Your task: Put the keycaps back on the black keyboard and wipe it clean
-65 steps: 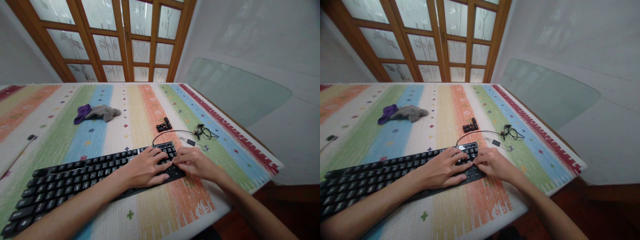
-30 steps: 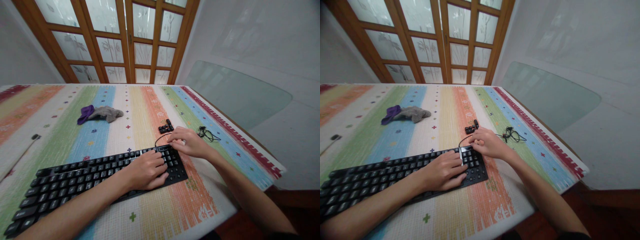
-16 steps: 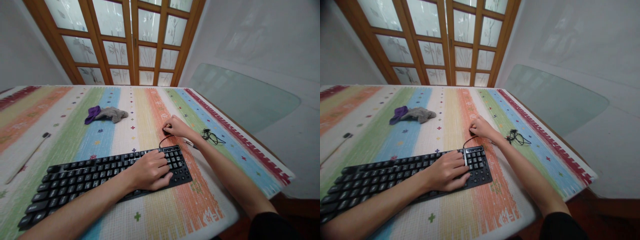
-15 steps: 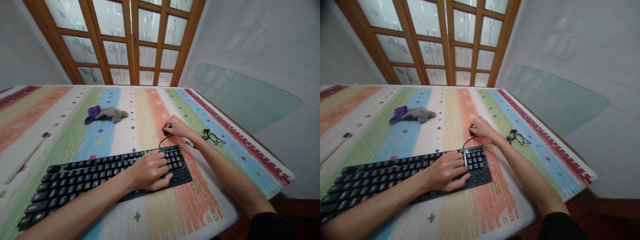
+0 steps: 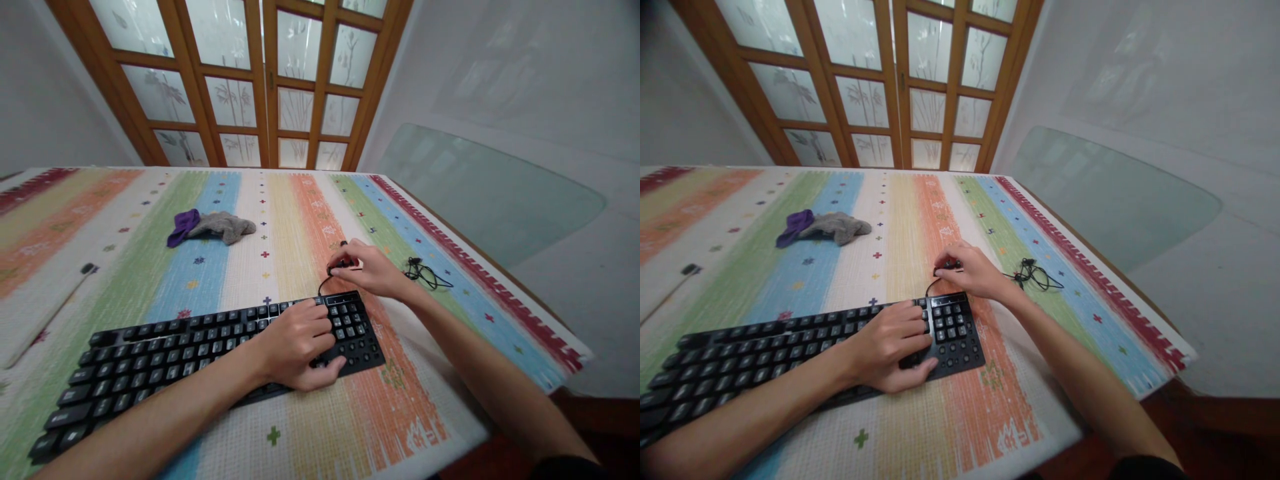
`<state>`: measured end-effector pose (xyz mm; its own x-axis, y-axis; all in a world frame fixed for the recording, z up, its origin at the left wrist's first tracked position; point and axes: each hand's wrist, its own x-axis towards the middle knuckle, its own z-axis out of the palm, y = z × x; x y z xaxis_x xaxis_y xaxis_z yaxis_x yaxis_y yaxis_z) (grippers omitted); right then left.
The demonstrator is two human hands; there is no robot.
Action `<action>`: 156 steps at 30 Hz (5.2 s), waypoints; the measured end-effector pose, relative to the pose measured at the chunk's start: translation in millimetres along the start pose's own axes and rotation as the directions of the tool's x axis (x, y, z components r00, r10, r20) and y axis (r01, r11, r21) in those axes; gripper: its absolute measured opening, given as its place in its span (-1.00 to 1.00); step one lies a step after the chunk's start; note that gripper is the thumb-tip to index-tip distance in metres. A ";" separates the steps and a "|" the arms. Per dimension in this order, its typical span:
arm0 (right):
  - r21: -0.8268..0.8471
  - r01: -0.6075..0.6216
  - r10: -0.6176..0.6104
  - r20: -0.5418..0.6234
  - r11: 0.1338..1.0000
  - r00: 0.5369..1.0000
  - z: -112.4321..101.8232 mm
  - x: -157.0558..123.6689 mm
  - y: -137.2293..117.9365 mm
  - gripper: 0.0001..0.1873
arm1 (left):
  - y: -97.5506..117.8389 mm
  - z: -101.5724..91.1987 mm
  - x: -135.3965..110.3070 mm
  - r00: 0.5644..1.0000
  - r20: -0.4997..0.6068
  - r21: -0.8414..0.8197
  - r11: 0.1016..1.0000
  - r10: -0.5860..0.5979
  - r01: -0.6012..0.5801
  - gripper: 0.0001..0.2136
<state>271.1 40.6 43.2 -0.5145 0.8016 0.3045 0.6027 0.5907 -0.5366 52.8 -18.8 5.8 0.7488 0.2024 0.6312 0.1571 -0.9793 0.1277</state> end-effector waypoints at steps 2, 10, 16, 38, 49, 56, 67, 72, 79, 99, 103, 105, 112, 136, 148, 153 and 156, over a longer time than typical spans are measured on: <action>0.036 0.044 -0.043 -0.022 0.998 0.999 -0.3 -21.4 -12.5 -0.90 | 0.4 -0.9 -1.0 1.000 0.015 -0.016 1.000 0.000 0.000 -0.73; 0.247 0.203 -0.199 -0.043 0.948 0.979 26.3 -89.9 -34.7 -0.85 | 0.1 1.8 -2.2 1.000 0.011 0.006 1.000 -0.001 0.001 -0.75; 0.185 0.282 -0.281 -0.031 0.941 0.959 36.2 -96.9 -38.4 -0.86 | -0.6 3.3 -3.1 0.997 0.071 -0.013 0.999 0.036 -0.035 -0.78; 0.084 0.275 -0.267 -0.093 0.958 0.959 37.6 -98.3 -42.3 -0.87 | -2.7 4.7 -2.6 0.985 0.166 -0.091 0.994 -0.037 0.053 -0.82; 0.045 0.267 -0.263 -0.068 0.963 0.962 38.8 -97.7 -43.4 -0.88 | -3.1 5.0 -0.5 0.979 0.201 -0.111 0.992 -0.029 0.052 -0.78; 0.040 0.305 -0.299 -0.114 0.952 0.948 43.6 -95.2 -43.9 -0.85 | -0.2 4.6 -0.4 0.970 0.241 -0.044 0.999 0.029 -0.019 -0.75; 0.038 0.277 -0.271 -0.122 0.960 0.955 49.2 -95.0 -45.8 -0.76 | 0.9 0.7 0.5 0.960 0.280 -0.129 0.991 0.001 0.037 -0.82; 0.002 0.234 -0.234 -0.051 0.972 0.971 49.1 -93.5 -47.4 -0.75 | 0.1 2.9 -1.3 0.955 0.296 -0.132 0.991 0.004 0.037 -0.81; 0.064 0.207 -0.212 0.094 0.976 0.973 30.5 -82.3 -50.9 -0.84 | 0.4 5.1 -3.5 0.962 0.273 -0.112 0.994 0.017 0.015 -0.81; -0.252 -0.046 0.066 0.071 0.967 0.995 3.9 30.6 51.5 -0.84 | -0.8 2.8 -1.6 0.982 0.183 -0.042 0.999 0.035 -0.028 -0.83; -0.252 -0.058 0.082 0.084 0.966 0.993 6.5 32.6 51.5 -0.85 | -0.5 1.8 -1.9 0.992 0.122 -0.057 0.998 -0.023 0.030 -0.83; -0.246 -0.067 0.091 0.089 0.967 0.992 7.6 33.4 51.0 -0.86 | -0.9 2.1 -2.6 0.991 0.125 -0.073 0.996 -0.042 0.052 -0.83; -0.222 -0.117 0.133 0.057 0.968 0.990 8.2 34.5 50.3 -0.86 | -1.7 3.1 -3.1 0.984 0.171 -0.079 0.995 -0.053 0.068 -0.83; 0.109 0.065 -0.051 -0.121 0.992 0.991 41.0 -121.2 -45.3 -0.77 | 1.1 3.7 -1.0 0.990 0.142 -0.073 0.997 0.004 0.006 -0.80; -0.048 0.162 -0.169 -0.225 0.986 0.960 54.7 -122.2 -43.9 -0.70 | 1.1 1.9 -2.4 0.981 0.188 -0.127 0.992 0.040 -0.016 -0.78; -0.039 0.159 -0.163 -0.237 0.987 0.958 48.7 -122.3 -50.9 -0.73 | 1.7 1.1 -1.7 0.972 0.229 -0.110 0.994 0.051 -0.026 -0.73; -0.019 0.148 -0.148 -0.249 0.989 0.957 44.6 -122.0 -52.7 -0.75 | 2.0 0.7 -0.7 0.967 0.250 -0.107 0.994 0.041 -0.015 -0.71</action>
<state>274.9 -92.4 -0.8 -0.4294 0.7030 0.5670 0.5314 0.7043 -0.4708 53.0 -20.9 5.1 0.8919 0.1565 0.4244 0.0765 -0.9769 0.1994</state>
